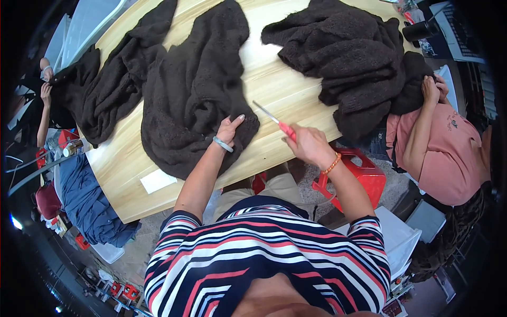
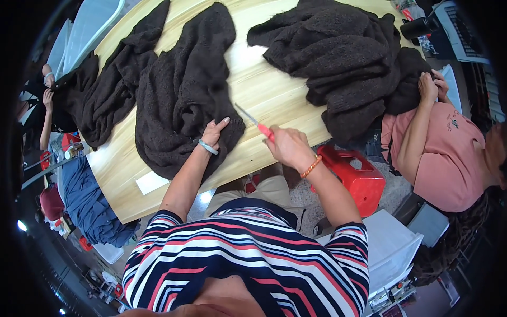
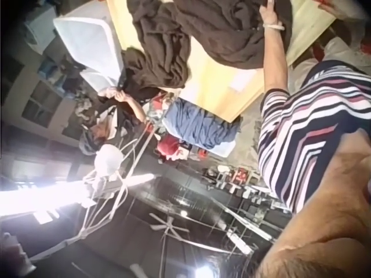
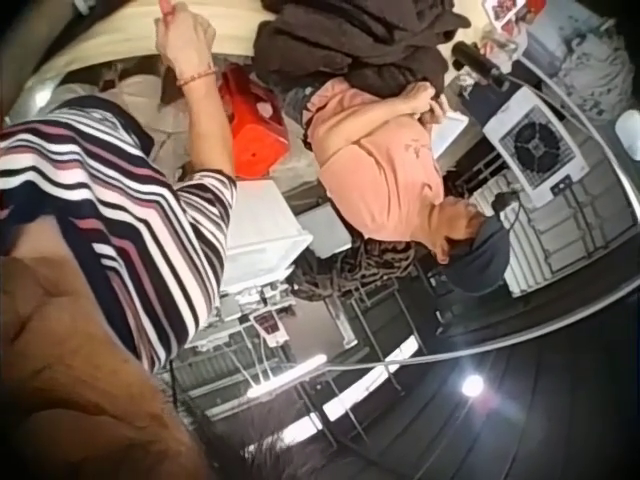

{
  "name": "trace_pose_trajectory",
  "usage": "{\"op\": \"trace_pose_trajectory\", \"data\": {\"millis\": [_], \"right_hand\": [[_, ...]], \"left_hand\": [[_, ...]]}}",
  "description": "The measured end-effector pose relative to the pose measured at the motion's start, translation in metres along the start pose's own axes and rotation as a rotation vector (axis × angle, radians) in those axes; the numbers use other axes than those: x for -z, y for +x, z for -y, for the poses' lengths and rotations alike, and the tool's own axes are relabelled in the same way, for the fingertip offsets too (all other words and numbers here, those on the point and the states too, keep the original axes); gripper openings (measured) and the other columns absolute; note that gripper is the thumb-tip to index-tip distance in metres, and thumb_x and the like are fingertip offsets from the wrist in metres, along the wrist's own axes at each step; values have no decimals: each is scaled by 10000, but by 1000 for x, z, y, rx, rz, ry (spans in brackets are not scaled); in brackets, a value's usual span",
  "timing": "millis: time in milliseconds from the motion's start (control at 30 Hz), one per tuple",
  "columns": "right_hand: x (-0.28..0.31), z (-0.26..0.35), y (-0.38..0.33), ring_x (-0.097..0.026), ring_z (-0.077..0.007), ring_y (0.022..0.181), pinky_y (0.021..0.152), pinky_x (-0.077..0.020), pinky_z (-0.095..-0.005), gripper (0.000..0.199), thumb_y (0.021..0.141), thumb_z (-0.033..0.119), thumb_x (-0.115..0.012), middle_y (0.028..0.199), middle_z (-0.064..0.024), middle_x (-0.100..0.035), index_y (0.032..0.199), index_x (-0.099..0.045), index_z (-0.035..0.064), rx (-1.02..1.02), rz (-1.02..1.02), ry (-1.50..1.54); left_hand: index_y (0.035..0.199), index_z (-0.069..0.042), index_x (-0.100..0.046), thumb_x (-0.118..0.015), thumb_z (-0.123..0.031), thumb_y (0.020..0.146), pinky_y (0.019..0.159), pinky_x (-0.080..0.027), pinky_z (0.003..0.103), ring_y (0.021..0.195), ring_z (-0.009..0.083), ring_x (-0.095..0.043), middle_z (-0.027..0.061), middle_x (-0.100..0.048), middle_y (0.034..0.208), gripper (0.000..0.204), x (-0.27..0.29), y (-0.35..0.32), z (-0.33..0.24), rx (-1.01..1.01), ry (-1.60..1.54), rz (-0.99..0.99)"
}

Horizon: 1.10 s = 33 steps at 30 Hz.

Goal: Trimming excess threads and cutting fabric components on a workbench in a sewing factory.

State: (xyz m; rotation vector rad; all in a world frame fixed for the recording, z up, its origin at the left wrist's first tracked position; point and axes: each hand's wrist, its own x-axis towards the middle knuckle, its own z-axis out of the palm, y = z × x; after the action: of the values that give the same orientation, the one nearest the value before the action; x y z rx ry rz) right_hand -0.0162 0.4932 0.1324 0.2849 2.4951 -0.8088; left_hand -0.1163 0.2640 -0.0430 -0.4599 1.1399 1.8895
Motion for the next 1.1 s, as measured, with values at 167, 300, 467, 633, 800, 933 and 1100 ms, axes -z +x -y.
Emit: {"op": "trace_pose_trajectory", "data": {"millis": [167,300,467,633,800,933,1100], "right_hand": [[7,-2,24,-639,-403,821,746,-494,-484,262,850,263,-587,800,-245,-647,923,-609,11,47,-45,-72],[14,-2,0,-636,-391,836,755,-488,-483,277,841,287,-599,809,-220,-653,966,-626,42,159,261,-96],[19,-16,-12,-635,-390,847,755,-496,-450,273,858,267,-603,822,-204,-659,1035,-622,60,27,134,31],[19,-40,-3,-643,-127,659,637,-503,-280,293,878,124,-616,806,-111,-660,1139,-592,-9,-1,-135,295],[3,-30,4,-668,-289,740,685,-511,-368,334,866,190,-627,839,-185,-664,1167,-583,52,102,-36,93],[-17,3,20,-627,-411,756,699,-491,-490,275,853,254,-596,764,-215,-640,1088,-567,115,239,101,-61],[-26,11,18,-635,-399,734,682,-492,-491,225,859,249,-589,744,-202,-642,1039,-563,116,278,187,-158]], "left_hand": [[1090,7,-581,-654,-88,874,746,-541,280,813,161,-661,69,-669,938,248,-9,1,2,-20,34,-26],[1081,10,-589,-656,-115,877,751,-538,288,827,162,-661,75,-671,944,249,-8,4,0,39,22,-100],[1107,31,-587,-665,-258,872,734,-519,317,797,172,-622,113,-665,895,381,-70,42,34,-305,662,-239],[1277,-30,-499,-669,-210,833,982,-415,390,1154,318,-526,194,-552,1222,508,-114,-12,42,-1003,1103,35],[1163,-76,-543,-712,-99,656,940,-408,472,1145,382,-484,183,-511,1217,535,-36,-83,-17,-1080,1505,-299],[1224,-81,-554,-722,-237,737,932,-381,446,1167,338,-464,134,-525,1194,539,28,-99,-35,-776,1838,-571],[1054,-83,-625,-726,-252,735,929,-373,439,1061,307,-499,113,-561,983,375,46,-135,-10,-784,1848,-561]]}}
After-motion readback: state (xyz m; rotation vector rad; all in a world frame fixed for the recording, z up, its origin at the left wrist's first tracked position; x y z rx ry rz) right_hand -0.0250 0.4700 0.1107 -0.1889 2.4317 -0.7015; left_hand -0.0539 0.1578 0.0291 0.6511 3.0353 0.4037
